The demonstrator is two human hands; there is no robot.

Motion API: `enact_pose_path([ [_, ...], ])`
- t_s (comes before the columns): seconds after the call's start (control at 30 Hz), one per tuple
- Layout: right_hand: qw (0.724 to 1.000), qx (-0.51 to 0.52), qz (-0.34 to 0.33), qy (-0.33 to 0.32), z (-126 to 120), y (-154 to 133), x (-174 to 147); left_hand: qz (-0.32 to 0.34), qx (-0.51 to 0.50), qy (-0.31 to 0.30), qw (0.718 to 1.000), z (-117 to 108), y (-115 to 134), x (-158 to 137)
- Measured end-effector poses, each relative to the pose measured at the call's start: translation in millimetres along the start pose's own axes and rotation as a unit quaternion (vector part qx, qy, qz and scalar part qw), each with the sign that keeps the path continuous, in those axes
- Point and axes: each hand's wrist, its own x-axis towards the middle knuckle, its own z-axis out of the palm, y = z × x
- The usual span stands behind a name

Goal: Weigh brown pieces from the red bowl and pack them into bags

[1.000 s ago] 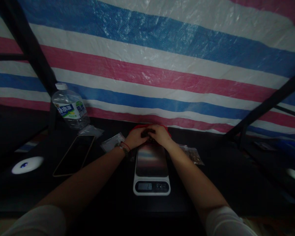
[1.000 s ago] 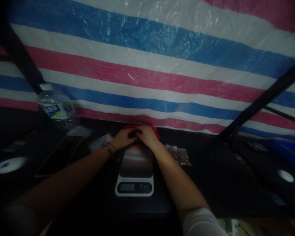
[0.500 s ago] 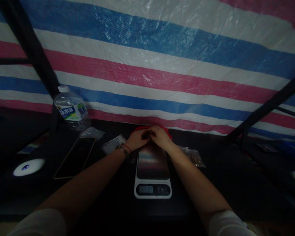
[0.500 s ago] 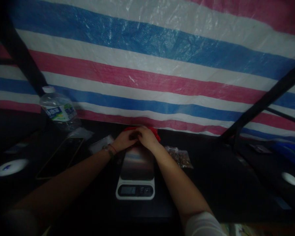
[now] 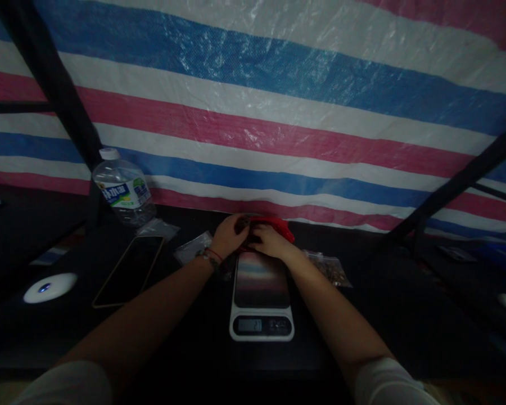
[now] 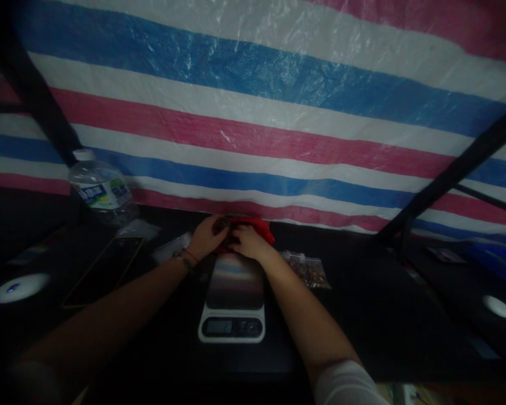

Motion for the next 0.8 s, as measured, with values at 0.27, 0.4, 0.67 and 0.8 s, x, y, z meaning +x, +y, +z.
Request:
enact_pose_path([
  [0.27, 0.997, -0.051, 0.050, -0.023, 0, 9, -1, 0.021, 0.006, -0.034, 0.999, -2, 1, -2],
  [0.4, 0.996, -0.056, 0.072, -0.013, 0, 11, -5, 0.008, 0.001, -0.031, 0.999, -2, 1, -4],
  [0.67, 0.994, -0.069, 0.079, -0.036, 0, 12, 0, 0.029, 0.005, -0.056, 0.998, -4, 4, -5],
  [0.8, 0.993, -0.066, 0.098, -0.015, -9, 13, -1, 0.048, 0.003, -0.081, 0.996, -3, 3, -5],
])
